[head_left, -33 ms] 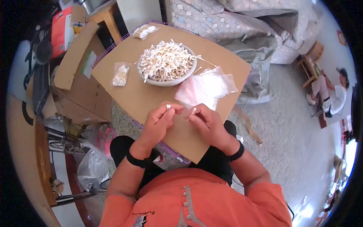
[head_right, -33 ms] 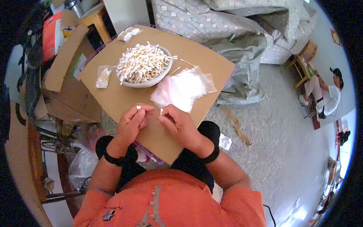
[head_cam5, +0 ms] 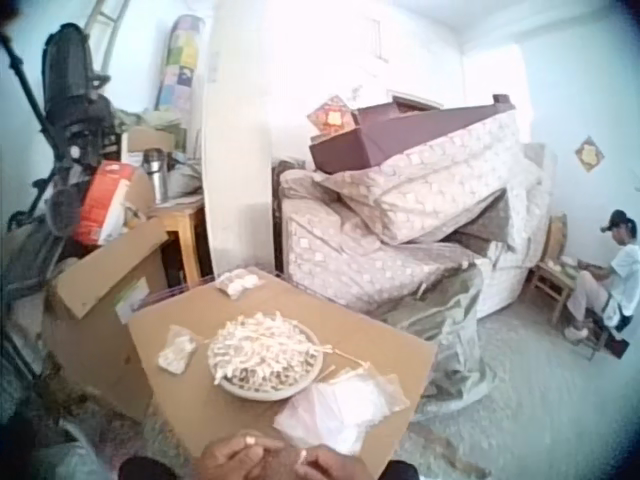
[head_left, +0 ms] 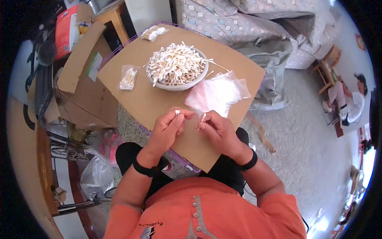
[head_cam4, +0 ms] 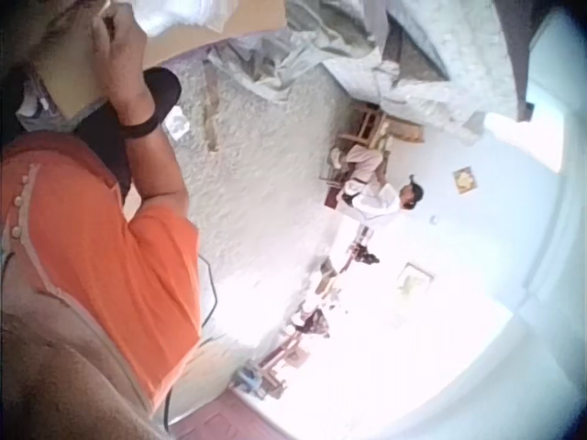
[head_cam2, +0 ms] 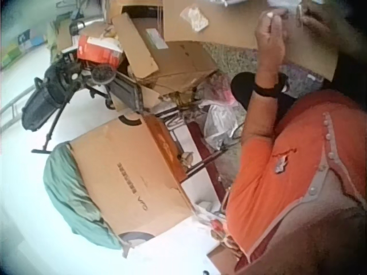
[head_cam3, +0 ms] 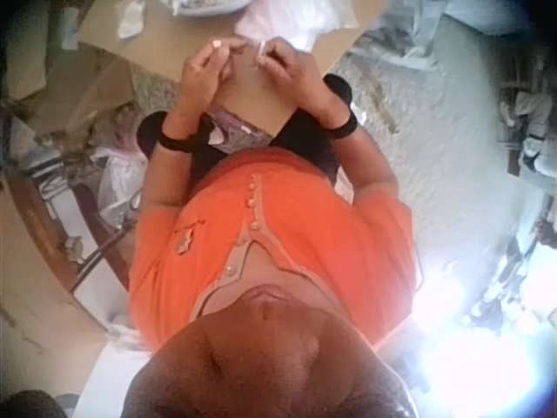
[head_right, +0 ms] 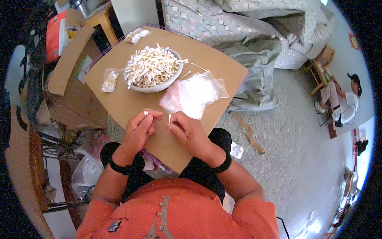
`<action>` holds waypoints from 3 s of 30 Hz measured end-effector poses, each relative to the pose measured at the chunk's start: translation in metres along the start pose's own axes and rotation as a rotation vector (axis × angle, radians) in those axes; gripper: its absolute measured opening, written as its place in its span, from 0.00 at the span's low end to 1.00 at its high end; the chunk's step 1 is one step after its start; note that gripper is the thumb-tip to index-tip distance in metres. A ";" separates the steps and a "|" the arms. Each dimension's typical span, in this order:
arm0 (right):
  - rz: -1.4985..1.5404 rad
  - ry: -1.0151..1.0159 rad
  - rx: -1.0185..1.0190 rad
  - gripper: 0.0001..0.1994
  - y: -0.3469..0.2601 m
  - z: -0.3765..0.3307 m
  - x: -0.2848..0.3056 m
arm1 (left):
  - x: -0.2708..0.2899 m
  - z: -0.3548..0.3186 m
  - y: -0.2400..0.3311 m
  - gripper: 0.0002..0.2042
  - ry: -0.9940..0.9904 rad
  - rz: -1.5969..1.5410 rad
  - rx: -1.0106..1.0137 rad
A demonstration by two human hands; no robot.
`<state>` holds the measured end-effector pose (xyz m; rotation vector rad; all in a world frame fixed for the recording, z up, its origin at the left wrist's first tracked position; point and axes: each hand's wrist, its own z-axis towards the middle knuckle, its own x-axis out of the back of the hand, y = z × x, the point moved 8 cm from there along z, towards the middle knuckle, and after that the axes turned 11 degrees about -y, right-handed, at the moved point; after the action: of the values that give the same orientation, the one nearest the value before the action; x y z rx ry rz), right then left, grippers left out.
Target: Packaging cotton swabs into small plastic bags at a table.
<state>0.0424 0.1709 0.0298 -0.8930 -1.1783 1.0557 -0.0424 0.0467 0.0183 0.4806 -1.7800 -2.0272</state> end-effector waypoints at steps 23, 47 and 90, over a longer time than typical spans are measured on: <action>-0.530 0.015 0.023 0.08 -0.065 0.015 0.057 | 0.015 -0.022 0.024 0.11 0.138 0.336 -0.046; -0.884 0.052 -0.156 0.09 0.052 0.144 0.191 | -0.001 -0.018 0.026 0.07 0.122 0.766 -0.350; -0.154 -0.076 -0.087 0.07 0.005 0.017 -0.030 | 0.017 -0.009 0.011 0.05 0.023 0.162 -0.219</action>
<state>0.0231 0.1436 0.0193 -0.8210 -1.3437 0.9257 -0.0515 0.0289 0.0282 0.2829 -1.5083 -2.0609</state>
